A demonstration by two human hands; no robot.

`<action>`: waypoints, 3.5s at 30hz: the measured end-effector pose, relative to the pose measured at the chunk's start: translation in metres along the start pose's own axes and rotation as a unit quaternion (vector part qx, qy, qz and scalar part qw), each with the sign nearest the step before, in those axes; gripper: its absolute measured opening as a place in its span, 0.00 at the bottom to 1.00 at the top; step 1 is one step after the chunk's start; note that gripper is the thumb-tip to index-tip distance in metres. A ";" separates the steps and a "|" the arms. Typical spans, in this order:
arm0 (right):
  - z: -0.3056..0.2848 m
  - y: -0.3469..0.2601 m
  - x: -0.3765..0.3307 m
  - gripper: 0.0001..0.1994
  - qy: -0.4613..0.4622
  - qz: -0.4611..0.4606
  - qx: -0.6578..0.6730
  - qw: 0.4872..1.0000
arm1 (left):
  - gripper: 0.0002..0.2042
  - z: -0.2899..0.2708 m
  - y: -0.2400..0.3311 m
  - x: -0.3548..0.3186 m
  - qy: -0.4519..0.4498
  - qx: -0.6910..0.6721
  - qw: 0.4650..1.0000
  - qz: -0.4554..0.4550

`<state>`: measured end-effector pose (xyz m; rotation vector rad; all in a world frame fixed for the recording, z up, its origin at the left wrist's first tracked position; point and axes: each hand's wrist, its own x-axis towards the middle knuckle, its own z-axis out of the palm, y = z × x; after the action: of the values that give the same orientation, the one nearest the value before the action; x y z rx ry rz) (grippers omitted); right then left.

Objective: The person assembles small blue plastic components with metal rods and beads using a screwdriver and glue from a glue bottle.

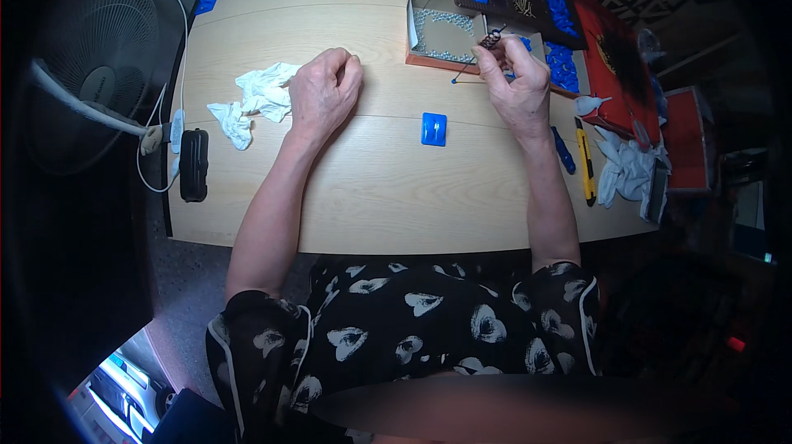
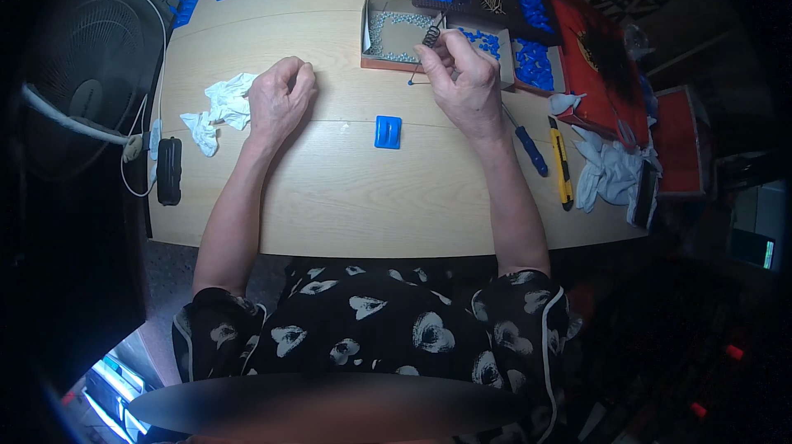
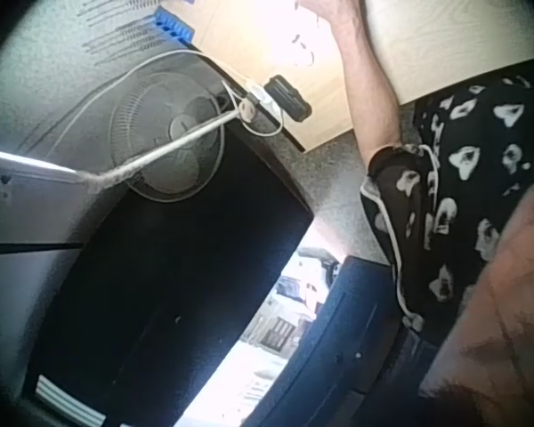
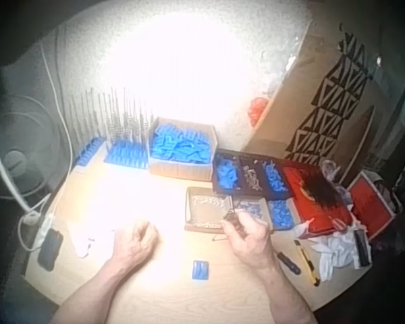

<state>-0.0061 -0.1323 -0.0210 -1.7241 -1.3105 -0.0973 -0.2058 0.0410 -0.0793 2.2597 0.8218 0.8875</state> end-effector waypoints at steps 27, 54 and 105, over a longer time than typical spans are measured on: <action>0.002 0.006 -0.002 0.06 -0.005 -0.016 -0.005 1.000 | 0.14 0.003 -0.006 0.004 -0.016 -0.004 1.000 -0.018; 0.001 0.002 -0.001 0.06 0.002 -0.039 -0.018 0.999 | 0.13 -0.001 0.004 0.001 -0.039 -0.069 0.995 -0.054; -0.011 0.001 0.001 0.06 -0.013 0.005 0.010 1.000 | 0.11 0.001 0.002 0.000 -0.027 -0.045 0.998 -0.035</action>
<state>-0.0001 -0.1393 -0.0152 -1.7197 -1.3170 -0.0564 -0.2045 0.0392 -0.0784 2.1533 0.8155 0.8112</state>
